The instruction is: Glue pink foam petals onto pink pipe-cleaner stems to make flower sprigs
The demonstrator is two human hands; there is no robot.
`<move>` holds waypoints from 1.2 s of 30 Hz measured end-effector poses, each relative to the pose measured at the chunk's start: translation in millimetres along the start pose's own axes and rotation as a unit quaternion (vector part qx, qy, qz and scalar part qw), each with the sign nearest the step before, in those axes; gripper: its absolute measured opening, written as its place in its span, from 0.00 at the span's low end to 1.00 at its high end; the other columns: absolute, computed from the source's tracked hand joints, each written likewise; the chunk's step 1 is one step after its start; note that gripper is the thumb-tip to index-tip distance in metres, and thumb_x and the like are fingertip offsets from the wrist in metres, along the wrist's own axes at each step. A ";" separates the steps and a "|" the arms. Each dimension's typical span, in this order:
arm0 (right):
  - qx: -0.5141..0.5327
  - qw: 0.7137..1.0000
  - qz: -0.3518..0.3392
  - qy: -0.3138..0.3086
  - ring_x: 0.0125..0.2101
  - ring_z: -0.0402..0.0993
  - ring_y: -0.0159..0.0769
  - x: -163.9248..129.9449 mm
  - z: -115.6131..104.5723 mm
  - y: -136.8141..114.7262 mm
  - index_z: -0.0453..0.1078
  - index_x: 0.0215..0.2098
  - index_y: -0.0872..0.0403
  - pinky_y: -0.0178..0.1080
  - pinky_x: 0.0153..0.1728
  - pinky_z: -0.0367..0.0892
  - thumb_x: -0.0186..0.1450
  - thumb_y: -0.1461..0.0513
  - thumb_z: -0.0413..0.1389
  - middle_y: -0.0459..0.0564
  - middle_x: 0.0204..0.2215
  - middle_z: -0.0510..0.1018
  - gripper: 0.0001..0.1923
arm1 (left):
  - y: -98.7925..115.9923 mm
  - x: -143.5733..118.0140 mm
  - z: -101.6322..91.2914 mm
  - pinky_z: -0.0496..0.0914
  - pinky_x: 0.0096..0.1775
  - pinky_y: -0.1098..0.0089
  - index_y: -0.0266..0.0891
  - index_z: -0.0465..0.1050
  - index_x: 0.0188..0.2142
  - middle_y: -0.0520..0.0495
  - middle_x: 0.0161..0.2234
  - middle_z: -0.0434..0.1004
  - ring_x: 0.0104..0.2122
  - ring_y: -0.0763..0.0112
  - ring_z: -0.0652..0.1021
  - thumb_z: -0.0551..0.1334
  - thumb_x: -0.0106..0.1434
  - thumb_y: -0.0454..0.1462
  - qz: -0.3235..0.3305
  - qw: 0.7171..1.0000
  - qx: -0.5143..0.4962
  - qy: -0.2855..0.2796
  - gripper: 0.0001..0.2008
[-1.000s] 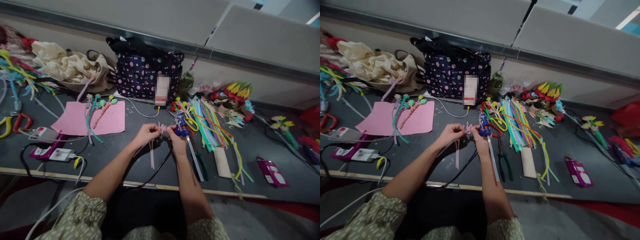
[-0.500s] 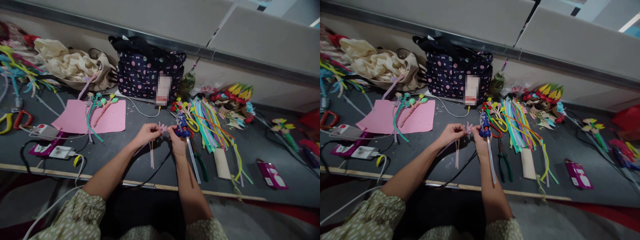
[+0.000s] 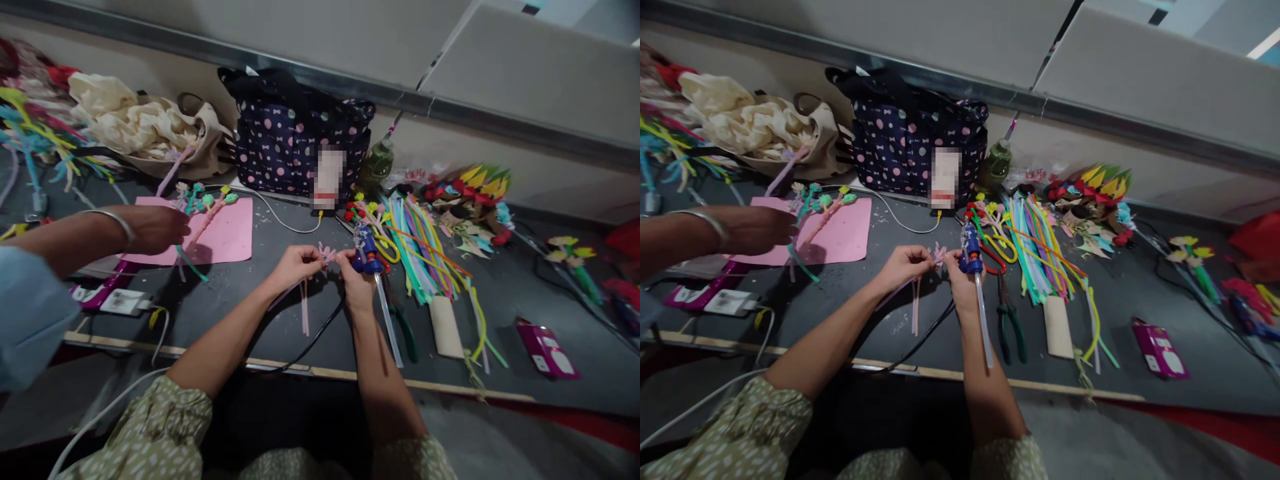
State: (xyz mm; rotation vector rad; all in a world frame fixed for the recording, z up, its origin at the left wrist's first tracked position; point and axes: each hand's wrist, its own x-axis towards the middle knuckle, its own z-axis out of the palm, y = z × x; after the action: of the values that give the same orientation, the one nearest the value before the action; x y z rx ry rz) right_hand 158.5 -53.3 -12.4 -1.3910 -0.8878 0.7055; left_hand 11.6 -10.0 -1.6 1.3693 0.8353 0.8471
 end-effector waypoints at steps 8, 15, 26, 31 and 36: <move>-0.040 0.999 -0.032 0.006 0.25 0.66 0.29 -1.0 0.1 -2.0 0.71 0.32 0.56 0.36 0.31 0.65 0.56 0.53 0.62 0.46 0.27 0.74 0.14 | -4.1 0.6 -0.1 0.60 0.19 0.77 0.32 0.74 0.27 0.51 0.20 0.71 0.16 0.80 0.66 0.68 0.52 0.42 0.007 1.000 -0.002 -0.003 0.13; -0.049 0.998 -0.046 -0.008 0.27 0.69 0.31 -3.0 -0.7 -7.2 0.71 0.31 0.56 0.36 0.31 0.66 0.58 0.54 0.60 0.47 0.28 0.75 0.12 | -2.2 0.0 -0.1 0.60 0.19 0.77 0.33 0.74 0.27 0.51 0.20 0.70 0.16 0.80 0.66 0.68 0.52 0.41 0.004 1.000 -0.006 -0.001 0.12; -0.043 0.999 -0.027 0.002 0.27 0.69 0.31 -2.1 -0.4 -2.6 0.69 0.33 0.56 0.36 0.30 0.66 0.56 0.53 0.61 0.47 0.31 0.76 0.14 | -6.7 0.3 -0.9 0.59 0.20 0.77 0.33 0.74 0.26 0.52 0.20 0.70 0.17 0.80 0.66 0.67 0.52 0.42 0.007 1.000 -0.001 0.000 0.12; -0.043 0.999 -0.020 -0.004 0.27 0.69 0.31 -3.1 -0.4 -6.2 0.69 0.32 0.56 0.36 0.30 0.66 0.56 0.54 0.61 0.48 0.30 0.75 0.14 | -5.0 -0.2 -0.4 0.58 0.20 0.77 0.33 0.73 0.26 0.53 0.19 0.68 0.17 0.80 0.65 0.67 0.52 0.43 0.006 1.000 0.003 0.001 0.13; -0.038 0.999 -0.016 0.002 0.27 0.69 0.31 -2.7 0.3 -6.7 0.70 0.32 0.56 0.36 0.30 0.66 0.55 0.54 0.62 0.47 0.29 0.75 0.14 | -5.7 0.5 -0.6 0.57 0.21 0.77 0.33 0.72 0.25 0.53 0.19 0.67 0.18 0.80 0.64 0.67 0.52 0.42 0.009 1.000 0.006 -0.001 0.13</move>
State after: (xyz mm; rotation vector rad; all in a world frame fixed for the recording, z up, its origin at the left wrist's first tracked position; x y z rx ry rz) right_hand 156.4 -56.0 -6.1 -1.4431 -0.9400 0.6501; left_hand 11.4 -9.4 -7.2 1.3898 0.8288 0.8559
